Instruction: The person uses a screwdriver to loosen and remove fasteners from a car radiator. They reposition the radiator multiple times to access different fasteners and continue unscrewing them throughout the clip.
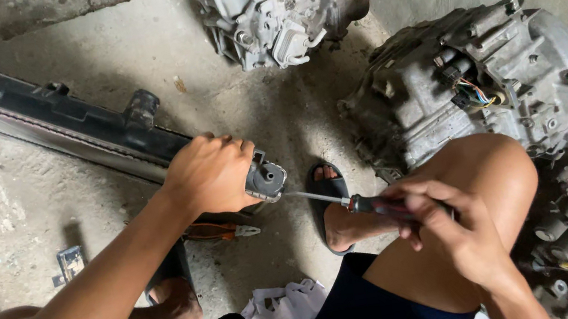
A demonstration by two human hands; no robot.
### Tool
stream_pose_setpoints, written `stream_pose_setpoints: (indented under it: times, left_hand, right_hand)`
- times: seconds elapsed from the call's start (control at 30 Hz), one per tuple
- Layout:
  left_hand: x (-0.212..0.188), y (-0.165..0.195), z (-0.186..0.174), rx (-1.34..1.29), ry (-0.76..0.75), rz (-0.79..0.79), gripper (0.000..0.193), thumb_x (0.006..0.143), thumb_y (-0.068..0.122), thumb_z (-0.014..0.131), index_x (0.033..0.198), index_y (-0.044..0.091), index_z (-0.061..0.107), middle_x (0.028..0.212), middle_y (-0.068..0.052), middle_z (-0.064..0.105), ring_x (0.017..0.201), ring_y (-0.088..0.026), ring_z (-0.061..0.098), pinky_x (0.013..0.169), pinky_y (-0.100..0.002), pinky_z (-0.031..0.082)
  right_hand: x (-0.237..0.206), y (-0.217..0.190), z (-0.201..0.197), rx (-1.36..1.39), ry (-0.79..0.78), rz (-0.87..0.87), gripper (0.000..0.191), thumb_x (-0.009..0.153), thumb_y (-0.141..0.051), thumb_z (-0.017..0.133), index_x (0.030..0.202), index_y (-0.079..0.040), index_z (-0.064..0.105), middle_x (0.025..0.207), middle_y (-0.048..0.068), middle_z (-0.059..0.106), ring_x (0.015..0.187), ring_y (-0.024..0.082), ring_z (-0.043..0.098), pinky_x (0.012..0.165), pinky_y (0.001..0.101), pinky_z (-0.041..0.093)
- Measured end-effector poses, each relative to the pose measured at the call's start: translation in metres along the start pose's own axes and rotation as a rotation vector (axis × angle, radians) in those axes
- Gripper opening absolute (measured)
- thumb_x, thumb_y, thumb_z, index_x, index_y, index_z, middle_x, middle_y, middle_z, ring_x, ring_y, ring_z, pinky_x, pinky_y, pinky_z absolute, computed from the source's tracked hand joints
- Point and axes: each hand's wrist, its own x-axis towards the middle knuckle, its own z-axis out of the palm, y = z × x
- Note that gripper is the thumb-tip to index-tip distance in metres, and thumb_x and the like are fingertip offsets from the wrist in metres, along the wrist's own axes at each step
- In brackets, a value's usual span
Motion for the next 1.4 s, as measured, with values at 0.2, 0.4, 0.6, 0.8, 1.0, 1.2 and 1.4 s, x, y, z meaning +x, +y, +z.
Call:
stream_pose_setpoints:
  times: [0.2, 0.4, 0.6, 0.8, 1.0, 1.2, 1.4]
  left_hand:
    - [0.003, -0.002, -0.004, 0.010, 0.077, 0.039, 0.079, 0.067, 0.070, 0.078, 0.097, -0.002, 0.070, 0.092, -0.019, 0.073, 0.085, -0.033, 0.073, 0.076, -0.043, 0.057]
    - [0.005, -0.006, -0.002, -0.010, 0.060, 0.030, 0.084, 0.066, 0.074, 0.077, 0.097, -0.003, 0.068, 0.091, -0.019, 0.073, 0.086, -0.034, 0.072, 0.077, -0.044, 0.056]
    - [0.009, -0.006, 0.002, 0.016, 0.031, 0.069, 0.082, 0.069, 0.076, 0.073, 0.093, -0.002, 0.069, 0.089, -0.018, 0.074, 0.086, -0.032, 0.073, 0.076, -0.043, 0.057]
    - [0.017, -0.013, -0.005, 0.044, 0.002, 0.077, 0.079, 0.072, 0.076, 0.071, 0.093, 0.000, 0.070, 0.085, -0.017, 0.074, 0.084, -0.032, 0.073, 0.076, -0.043, 0.057]
    - [0.024, -0.015, -0.005, 0.043, 0.057, 0.084, 0.077, 0.069, 0.072, 0.073, 0.089, -0.002, 0.071, 0.081, -0.019, 0.074, 0.076, -0.032, 0.074, 0.067, -0.044, 0.058]
    - [0.020, -0.025, -0.010, 0.066, 0.109, 0.113, 0.078, 0.074, 0.073, 0.070, 0.085, -0.004, 0.071, 0.078, -0.021, 0.074, 0.068, -0.032, 0.074, 0.062, -0.043, 0.060]
    - [0.017, -0.034, -0.018, 0.036, 0.113, 0.107, 0.078, 0.074, 0.075, 0.069, 0.082, -0.003, 0.071, 0.077, -0.021, 0.074, 0.069, -0.032, 0.074, 0.061, -0.044, 0.060]
  right_hand:
    - [-0.004, 0.007, 0.005, 0.018, 0.044, -0.110, 0.018, 0.089, 0.000, 0.068, 0.106, 0.008, 0.071, 0.115, 0.017, 0.071, 0.070, 0.017, 0.069, 0.057, 0.0266, 0.057]
    - [0.021, 0.013, 0.038, 0.171, 0.171, -0.621, 0.032, 0.112, -0.020, 0.058, 0.089, 0.000, 0.065, 0.088, 0.016, 0.068, 0.089, 0.030, 0.066, 0.093, 0.0415, 0.055]
    - [0.055, 0.002, 0.070, 0.935, 0.209, -0.449, 0.037, 0.106, -0.027, 0.056, 0.075, -0.010, 0.045, 0.058, 0.004, 0.044, 0.048, 0.016, 0.039, 0.056, 0.0356, 0.037]
    - [0.060, -0.033, 0.049, 0.996, 0.187, -0.514, 0.044, 0.102, -0.037, 0.045, 0.065, -0.013, 0.042, 0.047, -0.001, 0.033, 0.038, 0.013, 0.025, 0.041, 0.0337, 0.023]
    - [0.034, -0.023, 0.005, 0.844, 0.194, -0.554, 0.040, 0.099, -0.037, 0.045, 0.066, -0.015, 0.050, 0.048, -0.002, 0.042, 0.039, 0.013, 0.029, 0.038, 0.0357, 0.025]
    - [0.039, -0.052, -0.025, 0.696, -0.331, -0.747, 0.026, 0.098, -0.026, 0.056, 0.074, -0.017, 0.059, 0.063, -0.002, 0.062, 0.053, 0.016, 0.053, 0.053, 0.0390, 0.041]
    - [0.062, -0.021, 0.079, 0.954, 0.101, -0.627, 0.042, 0.111, -0.027, 0.052, 0.073, -0.009, 0.050, 0.055, 0.003, 0.047, 0.046, 0.013, 0.037, 0.048, 0.0328, 0.034]
